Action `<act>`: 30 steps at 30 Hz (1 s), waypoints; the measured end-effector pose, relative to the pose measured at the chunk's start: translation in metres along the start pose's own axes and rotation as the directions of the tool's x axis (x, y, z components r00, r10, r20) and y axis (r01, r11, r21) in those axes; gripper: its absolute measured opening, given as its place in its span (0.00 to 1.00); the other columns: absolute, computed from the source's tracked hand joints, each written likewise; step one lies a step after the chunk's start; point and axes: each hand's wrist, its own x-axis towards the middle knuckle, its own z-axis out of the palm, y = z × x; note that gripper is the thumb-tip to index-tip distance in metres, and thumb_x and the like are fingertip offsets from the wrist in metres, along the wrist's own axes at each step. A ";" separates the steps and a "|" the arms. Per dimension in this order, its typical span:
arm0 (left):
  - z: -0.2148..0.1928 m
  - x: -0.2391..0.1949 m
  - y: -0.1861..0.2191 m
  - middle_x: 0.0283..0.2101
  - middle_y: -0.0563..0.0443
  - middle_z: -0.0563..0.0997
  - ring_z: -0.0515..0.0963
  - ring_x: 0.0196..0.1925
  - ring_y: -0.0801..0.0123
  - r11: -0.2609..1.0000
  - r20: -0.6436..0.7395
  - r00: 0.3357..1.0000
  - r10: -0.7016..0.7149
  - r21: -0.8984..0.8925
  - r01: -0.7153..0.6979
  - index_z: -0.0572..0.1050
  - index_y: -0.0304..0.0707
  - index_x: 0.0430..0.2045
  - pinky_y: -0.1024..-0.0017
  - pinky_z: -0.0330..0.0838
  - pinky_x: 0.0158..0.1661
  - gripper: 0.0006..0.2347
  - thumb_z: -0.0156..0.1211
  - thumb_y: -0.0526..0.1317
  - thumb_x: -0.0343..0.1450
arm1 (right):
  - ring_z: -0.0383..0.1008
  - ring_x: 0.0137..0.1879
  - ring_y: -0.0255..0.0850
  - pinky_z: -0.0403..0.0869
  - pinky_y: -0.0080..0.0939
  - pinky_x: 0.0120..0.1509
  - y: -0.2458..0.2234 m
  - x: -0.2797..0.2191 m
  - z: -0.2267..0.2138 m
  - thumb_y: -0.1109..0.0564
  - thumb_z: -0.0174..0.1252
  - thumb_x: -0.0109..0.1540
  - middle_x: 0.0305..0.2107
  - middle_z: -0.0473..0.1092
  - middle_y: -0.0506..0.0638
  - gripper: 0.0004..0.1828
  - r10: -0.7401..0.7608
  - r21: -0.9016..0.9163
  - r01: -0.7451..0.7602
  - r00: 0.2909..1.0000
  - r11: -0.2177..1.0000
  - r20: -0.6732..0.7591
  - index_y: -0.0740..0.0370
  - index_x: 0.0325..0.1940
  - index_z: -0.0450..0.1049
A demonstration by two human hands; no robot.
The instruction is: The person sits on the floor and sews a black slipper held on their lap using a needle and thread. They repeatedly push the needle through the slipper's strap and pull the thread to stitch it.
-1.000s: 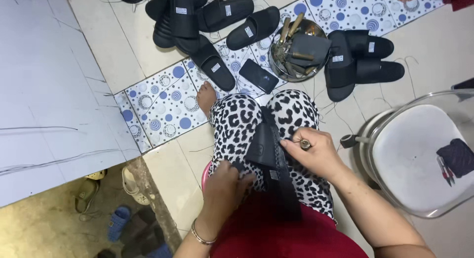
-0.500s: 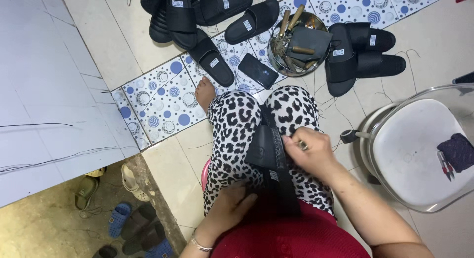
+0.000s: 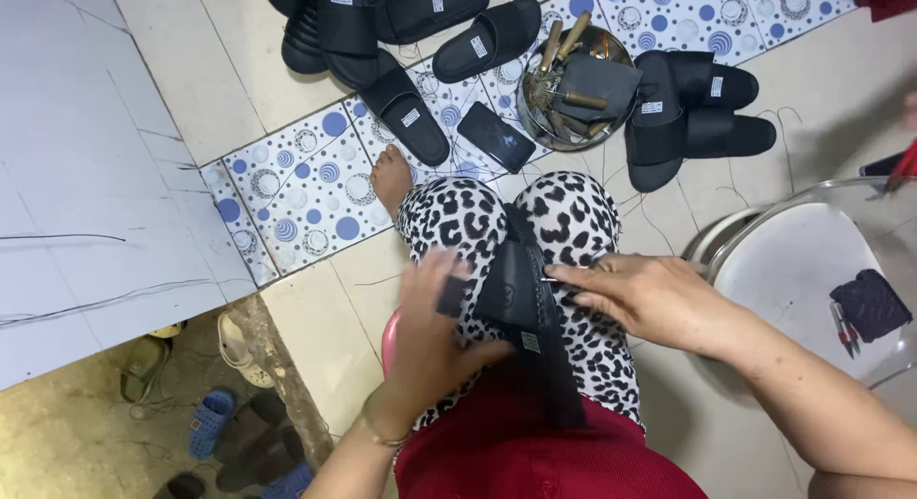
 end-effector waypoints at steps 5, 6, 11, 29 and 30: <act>0.035 0.005 -0.004 0.72 0.29 0.57 0.50 0.76 0.36 0.978 0.286 0.953 0.097 0.150 -0.145 0.50 0.28 0.70 0.39 0.30 0.71 0.54 0.72 0.64 0.56 | 0.82 0.25 0.44 0.81 0.40 0.31 -0.023 0.015 -0.036 0.45 0.54 0.65 0.24 0.80 0.54 0.21 0.152 0.030 -0.159 0.973 0.987 0.173 0.42 0.62 0.75; 0.037 0.004 -0.006 0.72 0.29 0.57 0.50 0.76 0.36 0.979 0.288 0.953 0.097 0.147 -0.144 0.50 0.28 0.70 0.39 0.30 0.71 0.54 0.72 0.64 0.56 | 0.82 0.25 0.44 0.81 0.40 0.31 -0.024 0.016 -0.038 0.45 0.54 0.65 0.24 0.80 0.54 0.21 0.154 0.030 -0.162 0.972 0.986 0.175 0.42 0.62 0.75; 0.039 0.003 -0.006 0.73 0.31 0.57 0.51 0.76 0.38 0.970 0.237 0.962 0.135 0.165 -0.177 0.49 0.30 0.71 0.36 0.28 0.71 0.54 0.75 0.60 0.55 | 0.85 0.34 0.44 0.85 0.40 0.38 -0.042 0.030 -0.065 0.52 0.53 0.67 0.32 0.81 0.55 0.21 0.186 -0.159 -0.133 0.901 0.978 0.392 0.43 0.65 0.71; 0.074 -0.010 -0.035 0.69 0.30 0.66 0.62 0.74 0.42 0.931 0.132 0.965 0.225 0.264 -0.253 0.55 0.20 0.65 0.32 0.42 0.70 0.52 0.53 0.74 0.60 | 0.78 0.40 0.58 0.75 0.57 0.41 -0.043 0.074 -0.029 0.52 0.54 0.65 0.36 0.76 0.59 0.22 0.071 -0.176 0.037 0.821 0.984 0.567 0.62 0.58 0.57; 0.072 -0.010 -0.034 0.69 0.30 0.66 0.62 0.74 0.42 0.928 0.131 0.963 0.234 0.266 -0.262 0.55 0.20 0.65 0.32 0.42 0.70 0.52 0.53 0.74 0.60 | 0.78 0.40 0.58 0.75 0.57 0.41 -0.045 0.072 -0.033 0.52 0.54 0.65 0.36 0.76 0.59 0.22 0.074 -0.181 0.034 0.826 0.983 0.559 0.62 0.58 0.57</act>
